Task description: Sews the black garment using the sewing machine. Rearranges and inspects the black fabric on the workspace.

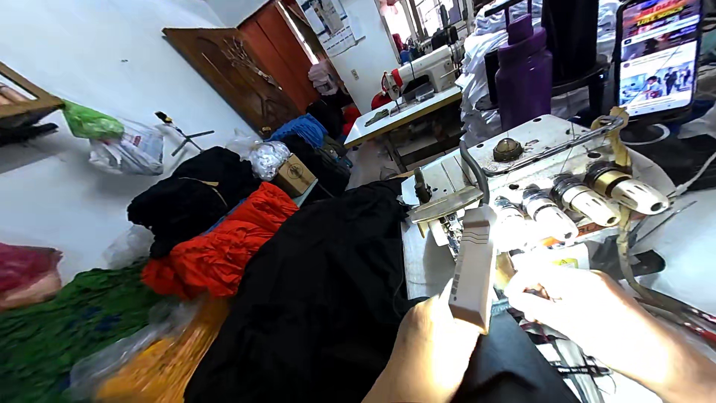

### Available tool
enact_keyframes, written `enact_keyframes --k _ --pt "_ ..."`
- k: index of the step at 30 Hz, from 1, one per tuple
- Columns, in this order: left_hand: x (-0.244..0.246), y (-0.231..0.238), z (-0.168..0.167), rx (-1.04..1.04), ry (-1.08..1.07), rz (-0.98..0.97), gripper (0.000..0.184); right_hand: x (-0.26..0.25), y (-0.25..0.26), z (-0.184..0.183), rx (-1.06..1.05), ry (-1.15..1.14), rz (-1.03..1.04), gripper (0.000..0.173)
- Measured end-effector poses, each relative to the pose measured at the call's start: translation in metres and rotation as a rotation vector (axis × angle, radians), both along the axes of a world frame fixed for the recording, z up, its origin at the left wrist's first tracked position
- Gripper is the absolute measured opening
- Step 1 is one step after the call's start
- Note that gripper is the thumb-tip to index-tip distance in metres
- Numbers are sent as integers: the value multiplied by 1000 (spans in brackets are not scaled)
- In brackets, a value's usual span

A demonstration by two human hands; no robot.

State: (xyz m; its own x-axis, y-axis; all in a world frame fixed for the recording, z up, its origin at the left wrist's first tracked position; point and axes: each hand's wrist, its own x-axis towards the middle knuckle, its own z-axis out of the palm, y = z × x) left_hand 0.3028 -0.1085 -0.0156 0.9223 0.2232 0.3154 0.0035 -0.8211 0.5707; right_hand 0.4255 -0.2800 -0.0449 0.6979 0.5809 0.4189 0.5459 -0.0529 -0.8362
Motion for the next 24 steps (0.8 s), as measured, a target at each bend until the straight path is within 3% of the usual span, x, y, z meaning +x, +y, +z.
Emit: enact_keyframes --k 7,12,14,18,24 --pt "12 13 7 150 112 53 19 2 20 -6 -58 -177 -148 13" --pt "19 14 13 217 148 103 19 2 31 -7 -9 -526 -246 13" --pt "23 14 14 226 147 139 18 2 33 -8 -59 -563 -284 14" --pt "28 14 14 247 131 174 15 -6 39 -9 -156 -627 -393 12" --pt "33 16 1 325 -71 198 10 -4 43 -13 -116 -708 -458 14"
